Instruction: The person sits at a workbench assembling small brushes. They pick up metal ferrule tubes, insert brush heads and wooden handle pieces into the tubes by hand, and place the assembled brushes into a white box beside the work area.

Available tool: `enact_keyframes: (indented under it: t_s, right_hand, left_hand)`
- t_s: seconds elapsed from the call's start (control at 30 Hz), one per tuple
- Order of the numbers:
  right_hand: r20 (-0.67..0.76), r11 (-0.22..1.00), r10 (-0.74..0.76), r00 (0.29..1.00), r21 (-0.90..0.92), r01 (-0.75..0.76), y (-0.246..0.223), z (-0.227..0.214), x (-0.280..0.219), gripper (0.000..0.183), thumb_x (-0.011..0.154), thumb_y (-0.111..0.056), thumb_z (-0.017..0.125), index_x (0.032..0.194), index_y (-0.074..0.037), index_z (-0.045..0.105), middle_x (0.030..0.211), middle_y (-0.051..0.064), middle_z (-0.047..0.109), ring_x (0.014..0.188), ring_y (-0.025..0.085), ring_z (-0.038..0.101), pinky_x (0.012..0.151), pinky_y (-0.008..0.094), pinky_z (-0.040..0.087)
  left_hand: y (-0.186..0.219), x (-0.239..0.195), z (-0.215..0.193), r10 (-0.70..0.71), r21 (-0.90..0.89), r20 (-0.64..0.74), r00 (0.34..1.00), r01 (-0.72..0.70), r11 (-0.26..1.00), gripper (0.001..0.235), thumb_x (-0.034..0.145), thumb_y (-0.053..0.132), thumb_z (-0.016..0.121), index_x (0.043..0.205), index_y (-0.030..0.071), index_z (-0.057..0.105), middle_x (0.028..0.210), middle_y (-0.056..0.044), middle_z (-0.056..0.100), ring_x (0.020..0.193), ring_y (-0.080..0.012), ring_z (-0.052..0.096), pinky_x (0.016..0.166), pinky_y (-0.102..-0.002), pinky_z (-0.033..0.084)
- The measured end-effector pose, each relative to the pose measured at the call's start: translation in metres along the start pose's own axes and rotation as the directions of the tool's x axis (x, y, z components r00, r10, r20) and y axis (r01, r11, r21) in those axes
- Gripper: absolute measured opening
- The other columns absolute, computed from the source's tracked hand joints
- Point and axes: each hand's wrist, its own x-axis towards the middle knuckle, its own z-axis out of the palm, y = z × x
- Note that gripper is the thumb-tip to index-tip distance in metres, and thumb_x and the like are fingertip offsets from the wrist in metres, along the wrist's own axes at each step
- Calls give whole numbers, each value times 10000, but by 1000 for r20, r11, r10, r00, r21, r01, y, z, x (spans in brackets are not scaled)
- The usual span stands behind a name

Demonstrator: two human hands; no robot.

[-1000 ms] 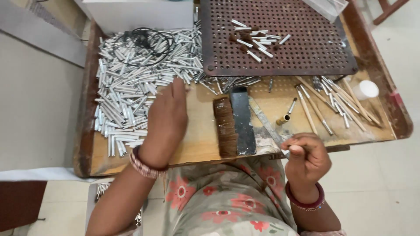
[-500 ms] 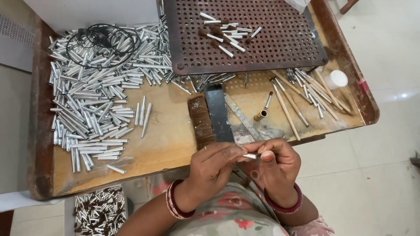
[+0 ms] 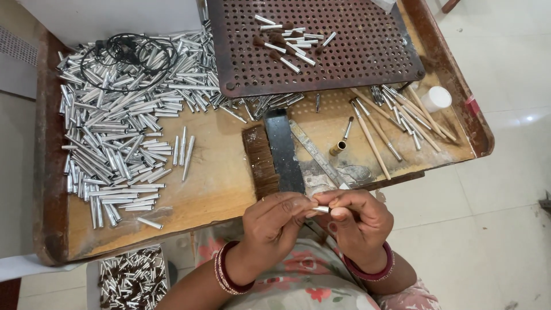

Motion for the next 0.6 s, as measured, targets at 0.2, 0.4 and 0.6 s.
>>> enact_keyframes:
  t_s: [0.2,0.4,0.6]
  right_hand:
    - [129,881,-205,970,-407,240,-35,2,19,129,958,-63,725,1016,7,634,1055,200,767,912,201,785,789,281,639]
    - [256,868,-200,946,-402,292,-40,-6,31,229,875,-153,838,1040,-41,726,1069,182,780,926,229,816,785,269,661]
    - [304,965,-138,943,-175,198,-64,7,56,611,796,-455,809,1170,1,650,1169,188,703,1051,232,712,920,328,587]
  left_hand:
    - [4,-1,-7,-73,-108,60,996,79,991,282,855,-160,657,1086,-8,712,1010,-134,752,907,-246,779,783,-303,641]
    - [5,6,-15,-32,-62,67,997,36,997,279,844,-156,692,1080,-7,706,1015,-134,750,897,-246,774,765,-294,628]
    - [4,3,-17,5,-17,31,1000,-4,1000,262,845,-181,642,1052,-27,689,996,-136,741,876,-242,776,772,-298,651]
